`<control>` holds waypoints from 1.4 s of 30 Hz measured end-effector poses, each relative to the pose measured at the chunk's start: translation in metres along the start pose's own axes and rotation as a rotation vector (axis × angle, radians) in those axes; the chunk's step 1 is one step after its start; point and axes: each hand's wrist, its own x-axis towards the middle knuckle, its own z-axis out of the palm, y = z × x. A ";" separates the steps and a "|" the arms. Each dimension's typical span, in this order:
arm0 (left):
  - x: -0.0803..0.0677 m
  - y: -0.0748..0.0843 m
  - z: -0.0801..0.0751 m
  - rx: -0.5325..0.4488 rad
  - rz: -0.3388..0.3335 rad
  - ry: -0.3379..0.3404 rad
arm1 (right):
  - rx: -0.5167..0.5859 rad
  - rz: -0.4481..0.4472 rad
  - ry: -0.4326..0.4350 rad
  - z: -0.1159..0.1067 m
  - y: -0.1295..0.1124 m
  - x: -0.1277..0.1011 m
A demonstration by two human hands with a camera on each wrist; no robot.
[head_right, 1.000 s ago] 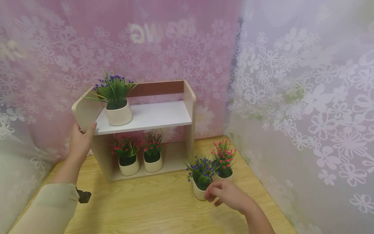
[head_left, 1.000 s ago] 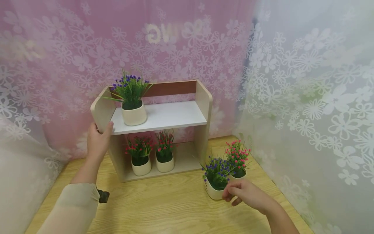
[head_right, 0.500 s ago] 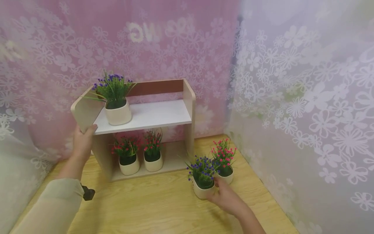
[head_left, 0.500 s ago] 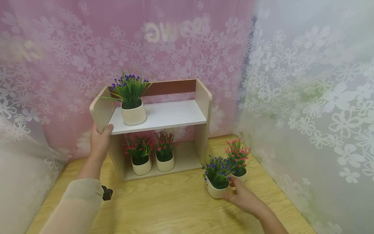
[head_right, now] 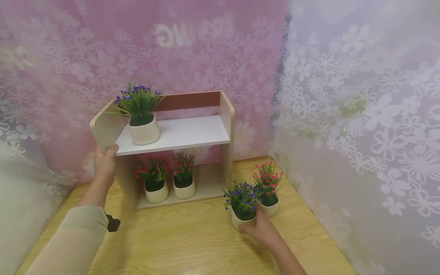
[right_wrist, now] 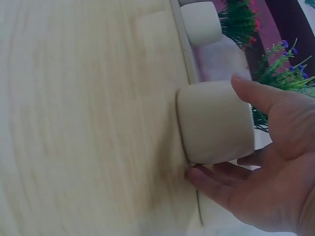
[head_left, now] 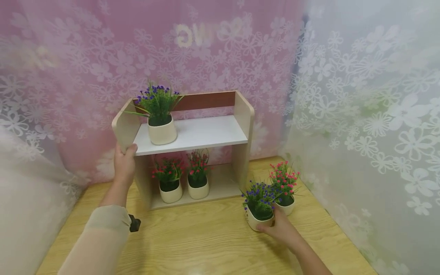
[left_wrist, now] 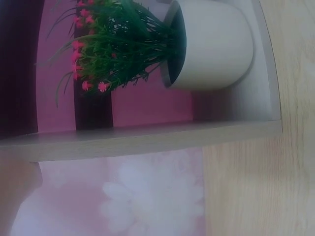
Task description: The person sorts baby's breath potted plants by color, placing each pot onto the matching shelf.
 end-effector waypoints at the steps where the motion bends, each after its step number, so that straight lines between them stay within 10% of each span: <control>1: 0.000 0.000 0.000 0.004 0.000 0.002 | -0.009 -0.004 0.011 0.001 0.001 0.001; 25: 0.003 -0.005 0.000 0.006 0.011 -0.003 | 0.101 0.027 0.063 0.015 -0.004 0.004; 42: 0.000 -0.006 -0.001 0.035 0.007 -0.008 | 0.171 -0.081 0.093 0.000 -0.070 -0.010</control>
